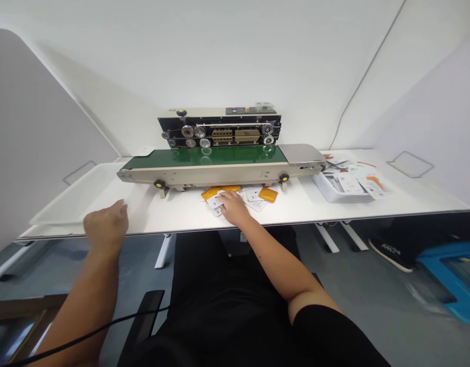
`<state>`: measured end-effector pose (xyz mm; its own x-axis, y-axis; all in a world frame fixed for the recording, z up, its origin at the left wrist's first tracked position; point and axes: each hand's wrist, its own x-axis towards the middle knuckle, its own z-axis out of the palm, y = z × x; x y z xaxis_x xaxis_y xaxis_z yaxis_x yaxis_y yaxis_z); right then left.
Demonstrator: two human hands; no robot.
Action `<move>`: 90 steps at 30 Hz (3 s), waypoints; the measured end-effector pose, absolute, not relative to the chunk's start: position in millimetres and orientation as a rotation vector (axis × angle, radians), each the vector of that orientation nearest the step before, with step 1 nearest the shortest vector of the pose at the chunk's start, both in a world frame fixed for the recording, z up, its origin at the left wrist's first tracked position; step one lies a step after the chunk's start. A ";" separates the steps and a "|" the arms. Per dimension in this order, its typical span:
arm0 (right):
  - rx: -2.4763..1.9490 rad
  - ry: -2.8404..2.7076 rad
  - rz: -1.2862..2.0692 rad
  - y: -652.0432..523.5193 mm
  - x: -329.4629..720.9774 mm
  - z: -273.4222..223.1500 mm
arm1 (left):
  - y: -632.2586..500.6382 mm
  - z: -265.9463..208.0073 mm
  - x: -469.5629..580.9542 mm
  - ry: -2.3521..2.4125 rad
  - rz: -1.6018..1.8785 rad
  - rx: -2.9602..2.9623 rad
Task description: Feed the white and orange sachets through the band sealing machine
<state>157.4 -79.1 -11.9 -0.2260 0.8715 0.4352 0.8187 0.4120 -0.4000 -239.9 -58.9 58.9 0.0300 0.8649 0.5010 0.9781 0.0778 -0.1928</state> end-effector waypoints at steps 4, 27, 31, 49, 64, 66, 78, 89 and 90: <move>-1.436 -2.071 0.102 -79.9 156.9 -10.6 | -39.1 59.5 -237.9 -1.844 -0.341 -1.898; -1.205 -1.315 0.594 -88.7 184.5 23.4 | -15.2 24.7 -68.4 -1.067 -0.746 -3.038; -1.121 -0.963 0.366 -60.5 258.2 78.6 | 2.3 13.5 -57.6 -1.111 -0.717 -3.140; -1.493 -0.725 0.304 5.2 305.6 132.0 | 7.5 8.5 -58.3 -1.253 -0.706 -3.127; -1.409 -2.073 0.035 -57.6 147.4 -19.6 | 26.3 8.1 -70.6 -0.759 -1.228 -3.449; -1.389 -2.053 0.004 -57.1 151.2 -17.7 | 23.6 8.9 -69.2 -0.776 -1.182 -3.470; -1.296 -1.590 0.011 -77.9 158.7 -4.3 | 25.9 -1.9 -66.4 -0.829 -1.375 -3.101; -1.158 -1.563 0.617 -69.2 150.9 -18.1 | 7.1 5.9 -70.7 -1.190 -1.469 -3.303; -1.141 -1.572 0.644 -68.7 150.7 -19.1 | 8.1 5.1 -71.0 -1.203 -1.509 -3.333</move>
<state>150.7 -68.7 -19.1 -0.0046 0.9042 0.4272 0.3450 0.4024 -0.8480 -71.0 8.1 5.1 0.5586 0.7306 0.3926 0.2198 -0.5868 0.7794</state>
